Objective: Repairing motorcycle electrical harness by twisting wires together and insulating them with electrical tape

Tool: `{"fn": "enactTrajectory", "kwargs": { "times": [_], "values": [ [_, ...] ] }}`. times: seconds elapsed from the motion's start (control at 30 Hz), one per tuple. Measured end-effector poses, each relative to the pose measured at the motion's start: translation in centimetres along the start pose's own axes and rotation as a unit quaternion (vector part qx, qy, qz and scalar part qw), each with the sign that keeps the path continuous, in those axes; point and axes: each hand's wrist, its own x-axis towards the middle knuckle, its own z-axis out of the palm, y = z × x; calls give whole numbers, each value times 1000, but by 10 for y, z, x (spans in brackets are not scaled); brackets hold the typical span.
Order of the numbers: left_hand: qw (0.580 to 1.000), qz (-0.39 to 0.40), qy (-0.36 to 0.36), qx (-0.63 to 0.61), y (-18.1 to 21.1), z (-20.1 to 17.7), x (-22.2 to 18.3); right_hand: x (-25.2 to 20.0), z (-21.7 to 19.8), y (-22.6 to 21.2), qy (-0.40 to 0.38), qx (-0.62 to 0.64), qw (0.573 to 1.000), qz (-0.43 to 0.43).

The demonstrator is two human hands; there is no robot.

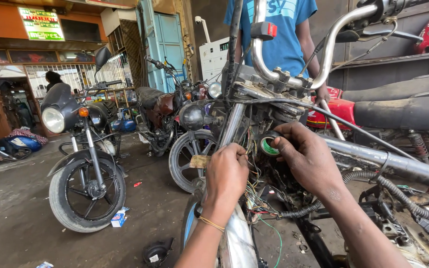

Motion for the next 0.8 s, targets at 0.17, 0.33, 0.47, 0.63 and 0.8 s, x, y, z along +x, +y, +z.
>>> {"fn": "enactTrajectory", "kwargs": {
  "times": [0.17, 0.33, 0.47, 0.63, 0.8],
  "values": [
    [1000, -8, 11, 4, 9, -15, -2, 2, 4, 4, -2, 2, 1000, -8],
    [999, 26, 20, 19, 8, -14, -2, 5, 13, 3, -2, 14, 1000, -11],
    [999, 33, 39, 9, 23, -25, -10, 6, 24, 5, -12, 15, 1000, -6],
    [993, 101, 55, 30, 27, -29, -14, 5, 27, 5, -25, -1, 1000, 8],
    [986, 132, 68, 72, 15, -21, -11, 5, 23, 0, -37, 6, 999, 15]
  ]
}}
